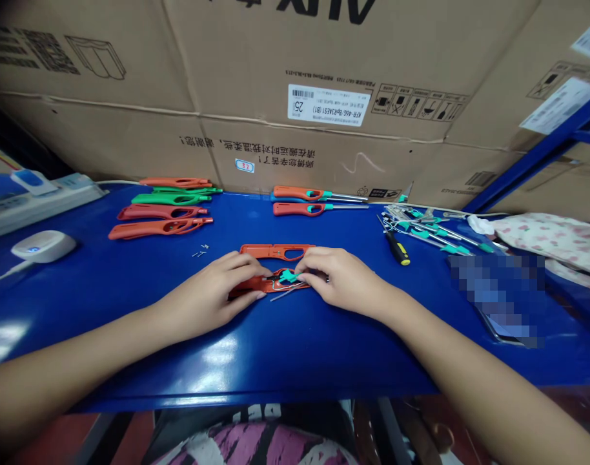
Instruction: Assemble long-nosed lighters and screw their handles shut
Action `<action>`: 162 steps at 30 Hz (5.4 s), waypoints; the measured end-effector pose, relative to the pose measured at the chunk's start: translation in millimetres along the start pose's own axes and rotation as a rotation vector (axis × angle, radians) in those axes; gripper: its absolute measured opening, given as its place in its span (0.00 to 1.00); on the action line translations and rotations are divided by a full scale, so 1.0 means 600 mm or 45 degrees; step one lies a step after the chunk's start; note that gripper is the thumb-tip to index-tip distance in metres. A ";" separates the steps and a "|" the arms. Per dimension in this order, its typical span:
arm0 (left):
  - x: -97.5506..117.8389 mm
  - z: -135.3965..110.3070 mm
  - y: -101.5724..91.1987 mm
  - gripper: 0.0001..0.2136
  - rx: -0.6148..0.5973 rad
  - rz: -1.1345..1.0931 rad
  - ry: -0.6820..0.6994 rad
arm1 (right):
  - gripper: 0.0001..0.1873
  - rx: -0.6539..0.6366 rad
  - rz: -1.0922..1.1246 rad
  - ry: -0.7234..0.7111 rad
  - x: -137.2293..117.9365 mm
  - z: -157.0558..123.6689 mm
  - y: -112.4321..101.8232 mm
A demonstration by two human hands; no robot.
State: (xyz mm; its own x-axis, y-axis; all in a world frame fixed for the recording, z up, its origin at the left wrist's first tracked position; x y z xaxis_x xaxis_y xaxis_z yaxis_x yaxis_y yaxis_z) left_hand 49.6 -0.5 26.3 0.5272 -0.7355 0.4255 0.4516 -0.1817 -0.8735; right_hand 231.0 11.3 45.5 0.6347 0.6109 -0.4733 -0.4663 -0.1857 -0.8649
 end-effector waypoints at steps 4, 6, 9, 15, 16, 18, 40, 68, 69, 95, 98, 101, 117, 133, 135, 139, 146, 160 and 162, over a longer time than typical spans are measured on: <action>-0.004 -0.001 0.002 0.12 0.002 -0.049 -0.022 | 0.06 0.004 0.063 -0.024 0.010 -0.001 0.008; -0.005 -0.002 0.003 0.12 0.006 -0.068 -0.029 | 0.06 0.020 0.093 -0.038 0.012 -0.001 0.010; -0.005 -0.001 0.002 0.11 0.007 -0.094 -0.026 | 0.07 0.027 0.114 -0.056 0.013 -0.002 0.014; -0.001 0.000 0.001 0.11 -0.014 -0.156 -0.060 | 0.08 -0.031 0.087 -0.113 0.005 -0.008 0.021; 0.000 -0.001 0.002 0.11 -0.019 -0.163 -0.068 | 0.08 -0.036 0.084 -0.130 0.003 -0.009 0.022; 0.000 -0.002 0.003 0.11 -0.029 -0.172 -0.078 | 0.09 -0.054 0.074 -0.152 0.000 -0.011 0.023; 0.003 -0.003 0.004 0.12 -0.070 -0.228 -0.096 | 0.10 -0.112 0.051 -0.197 -0.016 -0.019 0.034; 0.035 -0.005 0.012 0.19 -0.264 0.350 0.185 | 0.13 -0.134 -0.350 -0.226 -0.036 -0.028 0.035; 0.035 -0.005 0.013 0.20 -0.273 0.383 0.190 | 0.12 -0.127 -0.255 -0.195 -0.032 -0.027 0.031; 0.038 -0.011 0.003 0.14 -0.066 0.248 0.342 | 0.09 -0.150 0.039 -0.098 -0.020 -0.024 0.027; 0.039 -0.012 0.002 0.12 -0.061 0.233 0.348 | 0.08 -0.173 0.042 -0.106 -0.020 -0.023 0.027; 0.038 -0.013 0.003 0.14 -0.071 0.238 0.364 | 0.03 -0.193 0.009 -0.141 -0.020 -0.024 0.029; 0.039 -0.011 0.005 0.18 -0.100 0.250 0.367 | 0.07 -0.163 -0.039 -0.165 -0.018 -0.022 0.032; 0.039 -0.010 0.009 0.18 -0.160 0.309 0.349 | 0.06 -0.168 0.059 -0.179 -0.025 -0.024 0.024; 0.038 -0.011 0.008 0.18 -0.145 0.286 0.337 | 0.06 -0.142 0.100 -0.195 -0.026 -0.025 0.021; 0.038 -0.013 0.009 0.20 -0.136 0.260 0.338 | 0.06 -0.072 0.146 -0.197 -0.026 -0.026 0.014; 0.034 -0.010 0.011 0.19 -0.092 0.171 0.308 | 0.06 -0.058 0.125 -0.174 -0.022 -0.025 0.009; 0.035 -0.010 0.009 0.19 -0.064 0.141 0.300 | 0.07 -0.125 0.081 -0.141 -0.019 -0.024 0.011; 0.034 -0.011 0.010 0.19 -0.078 0.170 0.300 | 0.07 -0.152 0.078 -0.129 -0.017 -0.024 0.012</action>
State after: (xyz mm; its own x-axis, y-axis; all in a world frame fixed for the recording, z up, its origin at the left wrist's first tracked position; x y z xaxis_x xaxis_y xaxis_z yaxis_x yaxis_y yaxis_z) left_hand 58.5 -20.7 28.4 0.3939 -0.8859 0.2451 0.3412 -0.1067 -0.9339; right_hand 229.9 -7.2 42.0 0.5390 0.6691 -0.5116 -0.4218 -0.3114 -0.8516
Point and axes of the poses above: each hand's wrist, its own z-axis towards the middle knuckle, its own y-axis out of the palm, x = y × z, the point moved 6 cm from there along z, towards the middle knuckle, and after that the axes turned 5 degrees about y, right-handed, at the moved point
